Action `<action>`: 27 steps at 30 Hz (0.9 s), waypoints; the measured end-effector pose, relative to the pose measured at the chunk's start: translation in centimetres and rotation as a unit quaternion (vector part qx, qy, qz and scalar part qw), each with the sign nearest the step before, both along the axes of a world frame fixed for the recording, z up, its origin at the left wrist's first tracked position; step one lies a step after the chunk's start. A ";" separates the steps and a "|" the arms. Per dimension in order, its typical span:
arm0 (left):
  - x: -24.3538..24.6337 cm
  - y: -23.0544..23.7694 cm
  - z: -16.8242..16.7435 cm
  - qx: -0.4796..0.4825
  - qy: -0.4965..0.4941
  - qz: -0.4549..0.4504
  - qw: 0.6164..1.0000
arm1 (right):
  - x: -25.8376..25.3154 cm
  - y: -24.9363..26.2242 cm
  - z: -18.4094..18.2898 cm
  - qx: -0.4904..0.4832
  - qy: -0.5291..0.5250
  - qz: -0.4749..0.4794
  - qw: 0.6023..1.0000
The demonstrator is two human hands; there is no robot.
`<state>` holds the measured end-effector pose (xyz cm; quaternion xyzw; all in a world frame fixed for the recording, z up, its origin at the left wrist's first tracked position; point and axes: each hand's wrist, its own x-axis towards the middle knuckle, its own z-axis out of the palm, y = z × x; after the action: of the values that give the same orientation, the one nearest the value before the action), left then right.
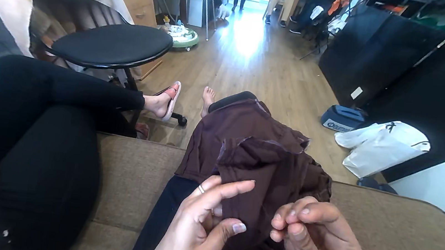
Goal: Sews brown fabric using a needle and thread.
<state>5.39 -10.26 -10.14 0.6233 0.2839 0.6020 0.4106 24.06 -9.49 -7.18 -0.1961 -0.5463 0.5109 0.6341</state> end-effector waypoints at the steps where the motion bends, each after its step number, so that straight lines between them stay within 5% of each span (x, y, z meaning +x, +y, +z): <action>1: 0.0 0.0 -0.1 -0.003 0.005 -0.012 1.000 | 0.0 0.0 0.0 0.000 0.001 0.001 1.000; 9: 0.2 -0.1 0.1 -0.008 -0.047 -0.089 0.995 | 0.0 0.1 -0.1 0.003 0.006 -0.008 1.000; 15: 0.1 1.0 -0.4 -0.048 -0.089 0.082 0.992 | -0.1 0.2 -0.5 0.045 -0.029 -0.009 0.999; 22: 0.1 0.5 -0.4 -0.030 -0.110 0.076 0.991 | -0.7 -0.2 -1.1 0.145 -0.216 -0.117 0.958; 27: 0.2 0.3 -0.1 -0.020 -0.127 0.057 0.990 | -0.7 -0.2 -1.1 0.039 -0.072 -0.011 0.997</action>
<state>5.63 -9.96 -10.24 0.5166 0.2767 0.6925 0.4207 23.31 -9.67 -8.24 -0.2133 -0.6077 0.4668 0.6061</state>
